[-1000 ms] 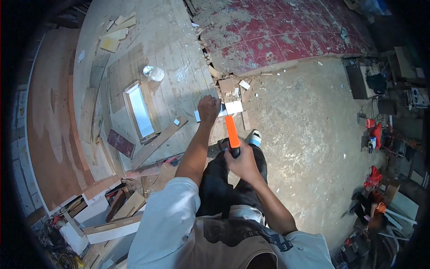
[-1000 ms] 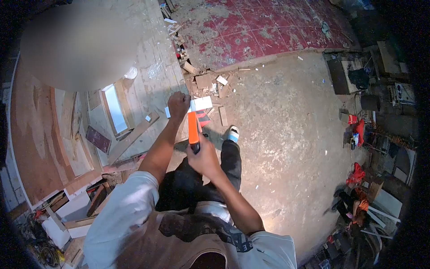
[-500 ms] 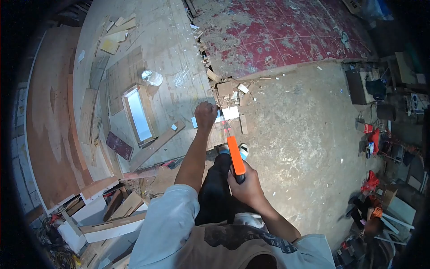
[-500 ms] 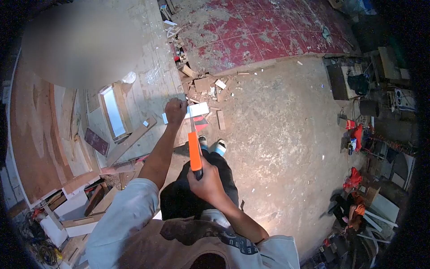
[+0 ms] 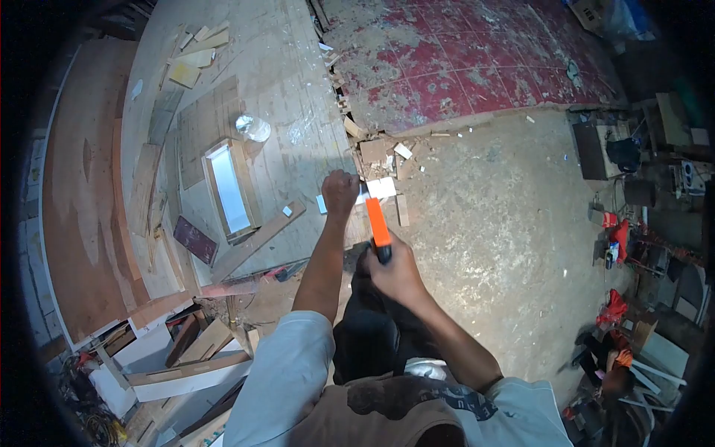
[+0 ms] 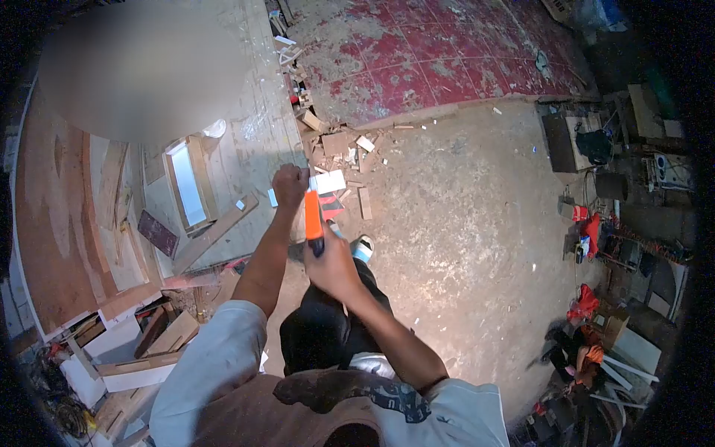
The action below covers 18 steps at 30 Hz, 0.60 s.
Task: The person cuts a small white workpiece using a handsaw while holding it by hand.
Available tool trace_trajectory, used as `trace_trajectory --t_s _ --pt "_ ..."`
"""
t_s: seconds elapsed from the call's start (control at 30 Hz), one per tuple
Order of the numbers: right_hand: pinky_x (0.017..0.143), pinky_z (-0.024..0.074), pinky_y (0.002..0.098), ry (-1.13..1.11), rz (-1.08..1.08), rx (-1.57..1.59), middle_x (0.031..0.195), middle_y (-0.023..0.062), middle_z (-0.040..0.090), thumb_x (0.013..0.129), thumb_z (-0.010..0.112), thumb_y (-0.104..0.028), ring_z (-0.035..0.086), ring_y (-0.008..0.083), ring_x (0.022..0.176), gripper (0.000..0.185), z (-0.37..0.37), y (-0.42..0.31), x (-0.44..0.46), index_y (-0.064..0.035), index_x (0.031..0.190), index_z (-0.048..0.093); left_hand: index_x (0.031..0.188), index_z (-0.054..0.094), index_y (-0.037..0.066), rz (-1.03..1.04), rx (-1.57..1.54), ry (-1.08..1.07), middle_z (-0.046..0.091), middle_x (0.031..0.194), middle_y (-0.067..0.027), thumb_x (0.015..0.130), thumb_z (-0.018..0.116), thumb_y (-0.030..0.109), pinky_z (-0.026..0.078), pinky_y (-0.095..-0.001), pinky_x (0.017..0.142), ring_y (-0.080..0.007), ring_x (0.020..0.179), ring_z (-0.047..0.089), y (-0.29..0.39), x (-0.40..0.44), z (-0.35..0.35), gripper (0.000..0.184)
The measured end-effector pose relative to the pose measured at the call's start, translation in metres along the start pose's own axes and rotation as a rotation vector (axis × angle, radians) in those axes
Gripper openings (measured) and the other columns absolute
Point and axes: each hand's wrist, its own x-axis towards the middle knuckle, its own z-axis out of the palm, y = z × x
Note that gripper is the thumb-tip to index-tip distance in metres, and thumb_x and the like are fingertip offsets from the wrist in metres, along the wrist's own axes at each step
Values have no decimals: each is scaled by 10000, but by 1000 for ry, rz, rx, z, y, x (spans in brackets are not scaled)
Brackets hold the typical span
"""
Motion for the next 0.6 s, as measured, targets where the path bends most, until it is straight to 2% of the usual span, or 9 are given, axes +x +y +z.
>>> trace_trajectory --t_s 0.03,0.1,0.23,0.27,0.3,0.37,0.43,0.57,0.6 --pt "689 489 412 22 -53 22 832 266 620 786 593 -20 646 389 820 355 -1 -5 -14 4 1135 536 557 602 33 15 0 4 564 640 -103 679 647 118 474 -398 605 -279 655 578 0 0 0 155" --pt "665 472 353 34 -16 79 737 171 600 828 585 -31 605 211 697 130 -8 -28 -45 18 942 546 556 600 32 31 -5 10 564 640 -103 679 646 117 474 -399 604 -280 655 577 -2 -2 1 156" --pt "676 470 334 -3 -14 13 776 146 620 815 588 -16 604 194 728 154 10 23 -4 23 959 552 557 590 32 28 -13 6 551 631 -108 680 640 113 470 -406 602 -283 657 575 -1 -3 3 156" --pt "678 465 319 -79 82 30 763 114 603 812 587 -8 581 162 729 127 9 19 3 24 928 549 558 587 33 21 -10 9 548 630 -110 682 637 112 467 -408 600 -284 656 574 -1 -3 1 155" --pt "678 465 319 -79 81 33 763 114 603 812 587 -8 581 162 729 127 8 16 1 24 928 549 558 587 33 23 -8 9 548 630 -110 682 637 112 467 -408 600 -284 656 574 -1 0 1 155" --pt "690 489 397 51 -17 35 833 243 610 784 596 -27 634 396 808 311 2 8 -19 10 1088 539 567 581 31 79 -43 -31 547 631 -110 683 641 112 462 -411 597 -286 654 571 -2 -4 -1 154" --pt "683 489 396 68 -27 70 821 238 599 784 599 -27 629 395 799 253 -5 -1 -35 16 1026 537 564 578 32 65 -40 -30 548 635 -110 687 641 112 460 -410 596 -286 654 570 -5 -6 3 160" --pt "687 489 395 30 -45 10 818 259 603 775 594 -15 637 385 804 296 0 5 -9 21 1063 537 552 567 38 55 -30 13 551 634 -102 695 638 111 458 -405 594 -278 651 571 -4 -7 6 175" --pt "694 489 392 6 15 -7 833 267 605 770 594 -11 639 383 817 331 2 0 -2 21 1095 535 552 567 38 58 -33 15 551 634 -102 695 638 111 458 -405 594 -278 651 571 -2 -7 4 175"
